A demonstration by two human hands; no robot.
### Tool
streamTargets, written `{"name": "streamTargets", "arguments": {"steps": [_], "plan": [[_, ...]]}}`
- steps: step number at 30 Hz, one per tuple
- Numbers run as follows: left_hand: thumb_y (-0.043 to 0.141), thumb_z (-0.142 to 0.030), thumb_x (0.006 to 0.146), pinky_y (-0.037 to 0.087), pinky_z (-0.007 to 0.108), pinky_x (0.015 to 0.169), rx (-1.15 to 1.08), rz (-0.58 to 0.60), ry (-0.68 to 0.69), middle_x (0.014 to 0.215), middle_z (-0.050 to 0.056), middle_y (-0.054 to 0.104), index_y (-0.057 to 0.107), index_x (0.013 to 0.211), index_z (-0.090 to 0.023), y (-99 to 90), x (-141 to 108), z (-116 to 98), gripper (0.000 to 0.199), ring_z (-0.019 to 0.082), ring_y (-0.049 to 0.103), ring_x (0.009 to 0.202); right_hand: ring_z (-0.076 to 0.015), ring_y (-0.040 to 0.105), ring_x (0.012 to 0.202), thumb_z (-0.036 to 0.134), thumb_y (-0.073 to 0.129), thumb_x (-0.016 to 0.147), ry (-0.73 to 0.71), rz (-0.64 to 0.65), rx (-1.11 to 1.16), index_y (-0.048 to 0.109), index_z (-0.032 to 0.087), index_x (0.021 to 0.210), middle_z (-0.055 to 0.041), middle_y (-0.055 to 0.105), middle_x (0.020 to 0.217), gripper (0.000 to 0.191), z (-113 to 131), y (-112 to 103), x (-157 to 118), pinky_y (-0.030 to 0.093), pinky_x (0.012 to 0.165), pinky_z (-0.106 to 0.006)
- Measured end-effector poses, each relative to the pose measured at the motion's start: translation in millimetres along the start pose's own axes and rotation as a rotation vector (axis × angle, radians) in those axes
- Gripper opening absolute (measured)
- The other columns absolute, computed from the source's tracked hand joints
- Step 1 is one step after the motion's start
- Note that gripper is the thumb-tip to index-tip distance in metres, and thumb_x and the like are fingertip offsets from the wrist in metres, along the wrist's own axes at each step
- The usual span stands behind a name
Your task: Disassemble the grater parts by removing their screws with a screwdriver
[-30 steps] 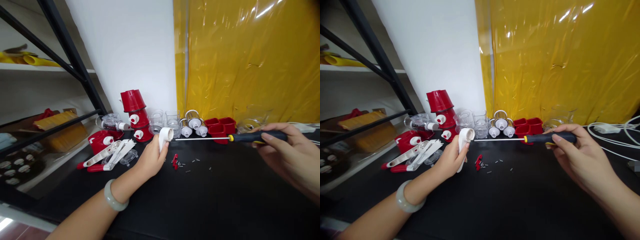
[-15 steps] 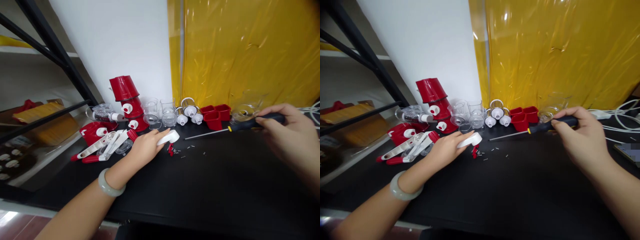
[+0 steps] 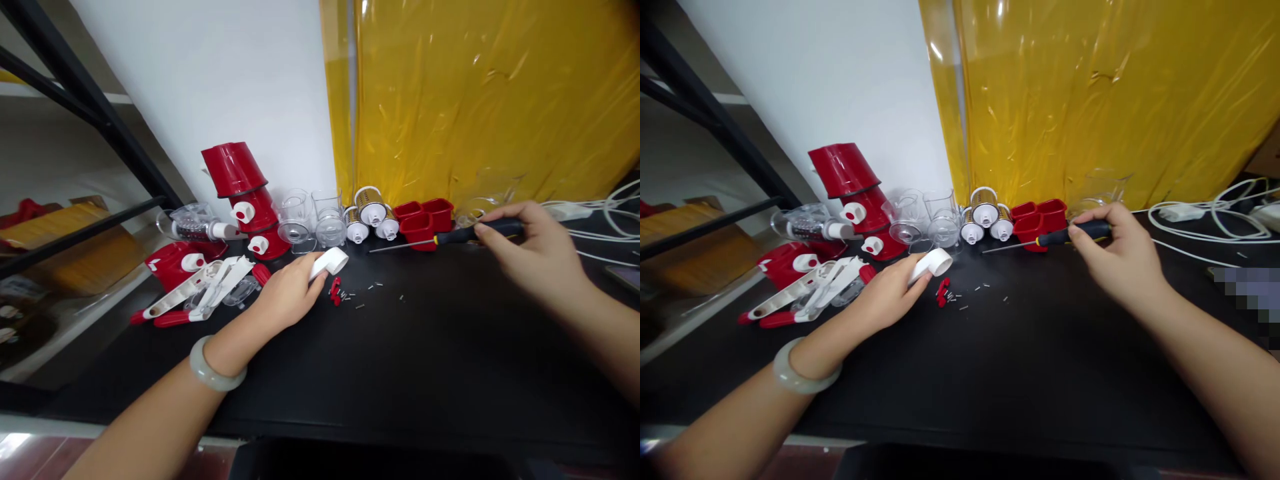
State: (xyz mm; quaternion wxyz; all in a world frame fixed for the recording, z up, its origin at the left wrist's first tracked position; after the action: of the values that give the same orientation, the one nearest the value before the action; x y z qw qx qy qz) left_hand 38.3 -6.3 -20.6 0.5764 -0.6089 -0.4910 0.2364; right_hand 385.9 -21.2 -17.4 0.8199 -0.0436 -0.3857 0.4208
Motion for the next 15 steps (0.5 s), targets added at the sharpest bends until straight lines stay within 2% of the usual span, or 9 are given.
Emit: {"name": "streamTargets", "arguments": {"steps": [3, 10, 15], "plan": [[0.045, -0.042, 0.094, 0.05, 0.043, 0.085, -0.07, 0.023, -0.039, 0.115, 0.01, 0.068, 0.048, 0.13, -0.023, -0.8, 0.8, -0.8, 0.04, 0.031, 0.066, 0.102, -0.019, 0.057, 0.077, 0.048, 0.063, 0.081, 0.001, 0.114, 0.012, 0.059, 0.021, 0.097, -0.0042, 0.063, 0.09, 0.032, -12.5, 5.7, 2.4, 0.043, 0.07, -0.033], [0.05, -0.049, 0.09, 0.049, 0.041, 0.081, -0.135, 0.023, -0.021, 0.108, 0.009, 0.069, 0.05, 0.121, -0.022, -5.0, 0.3, -1.4, 0.04, 0.03, 0.066, 0.098, -0.0239, 0.063, 0.096, 0.043, 0.066, 0.079, -0.167, 0.546, 0.015, 0.057, 0.024, 0.103, -0.0063, 0.065, 0.103, 0.031, -31.2, 21.3, 1.9, 0.048, 0.088, -0.039], [0.041, -0.05, 0.095, 0.048, 0.038, 0.075, -0.119, 0.023, -0.001, 0.1, 0.009, 0.069, 0.052, 0.117, -0.022, -7.3, -1.4, -1.6, 0.037, 0.027, 0.066, 0.091, -0.0276, 0.062, 0.093, 0.039, 0.064, 0.078, -0.256, 0.65, -0.084, 0.063, 0.023, 0.097, -0.0085, 0.065, 0.102, 0.025, -38.7, 29.8, -0.5, 0.049, 0.088, -0.047]]}}
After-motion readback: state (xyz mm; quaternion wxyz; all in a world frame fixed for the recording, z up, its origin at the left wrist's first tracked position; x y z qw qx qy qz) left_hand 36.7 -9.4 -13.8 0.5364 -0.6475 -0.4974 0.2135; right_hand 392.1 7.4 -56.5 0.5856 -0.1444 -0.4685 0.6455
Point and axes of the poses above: each hand's wrist, its own x-axis towards the middle knuckle, its own y-axis out of the palm, z = x × y, the point moved 2 cm from there along x, towards the middle knuckle
